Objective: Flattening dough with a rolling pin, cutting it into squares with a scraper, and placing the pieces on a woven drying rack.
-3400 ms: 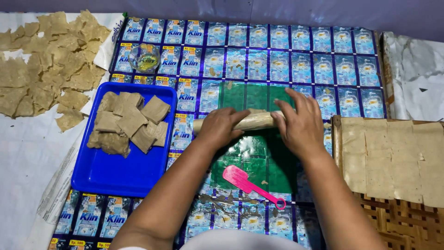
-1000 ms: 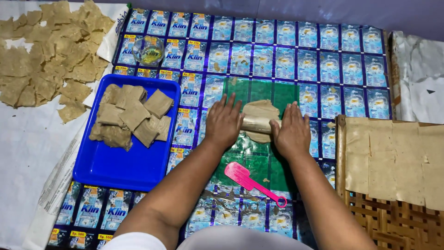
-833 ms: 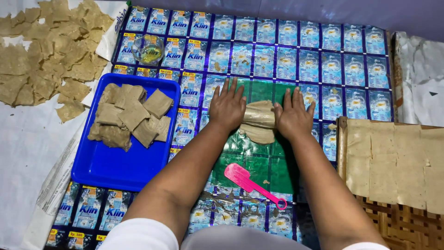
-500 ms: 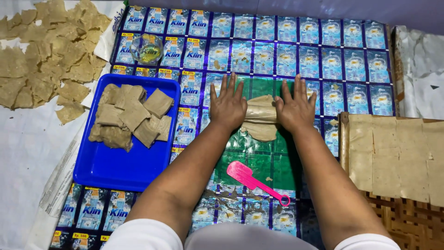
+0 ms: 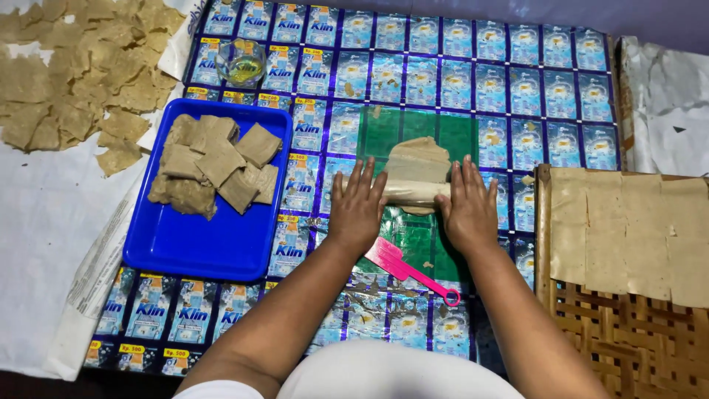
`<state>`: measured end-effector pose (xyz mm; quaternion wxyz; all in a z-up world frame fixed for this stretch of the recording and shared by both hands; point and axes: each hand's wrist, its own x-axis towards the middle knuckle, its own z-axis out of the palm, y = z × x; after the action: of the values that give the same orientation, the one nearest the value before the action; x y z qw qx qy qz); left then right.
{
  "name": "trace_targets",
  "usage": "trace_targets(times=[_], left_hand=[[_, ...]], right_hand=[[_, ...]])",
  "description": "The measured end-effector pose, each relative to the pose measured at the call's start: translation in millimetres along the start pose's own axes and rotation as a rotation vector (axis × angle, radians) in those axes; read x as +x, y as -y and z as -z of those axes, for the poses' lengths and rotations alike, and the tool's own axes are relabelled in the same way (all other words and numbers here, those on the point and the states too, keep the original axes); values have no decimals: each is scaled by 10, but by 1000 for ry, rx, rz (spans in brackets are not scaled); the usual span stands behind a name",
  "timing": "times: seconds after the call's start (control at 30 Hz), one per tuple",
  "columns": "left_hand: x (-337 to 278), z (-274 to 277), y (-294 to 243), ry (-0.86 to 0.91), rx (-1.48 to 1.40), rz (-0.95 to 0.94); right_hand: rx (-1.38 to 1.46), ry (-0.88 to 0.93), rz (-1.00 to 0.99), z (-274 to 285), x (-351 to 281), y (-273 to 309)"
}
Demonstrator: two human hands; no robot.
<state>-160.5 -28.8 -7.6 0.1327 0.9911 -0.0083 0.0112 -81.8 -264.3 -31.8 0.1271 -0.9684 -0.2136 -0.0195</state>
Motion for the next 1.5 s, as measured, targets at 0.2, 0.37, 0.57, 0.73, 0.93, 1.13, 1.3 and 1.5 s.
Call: trace_targets(times=[0.2,0.37,0.57,0.73,0.93,1.13,1.3,1.5], left_hand=[[-463,-140,-83,-81,-11,-19],[-523,-164,-93,-76,-7,-8],[-129,-199,10,-131,9,-18],[327,-187,90,-117,26,23],[835,-118,204,-66,-8,66],[608,-233,324,-104,18,-140],[245,-288,303,-219,-31,-168],[-117,-207,318,-261,-72,-203]], right_hand=[[-24,-70,109,-15,-619,37],[-25,-88,108,-17,-672,87],[-17,-65,52,-150,-252,-88],[-44,-10,-5,-210,280,-231],[-92,179,-92,-303,972,-425],[-72,310,-35,-52,1315,-140],[-107,163,181,-406,1432,-245],[-145,-41,447,6,1064,30]])
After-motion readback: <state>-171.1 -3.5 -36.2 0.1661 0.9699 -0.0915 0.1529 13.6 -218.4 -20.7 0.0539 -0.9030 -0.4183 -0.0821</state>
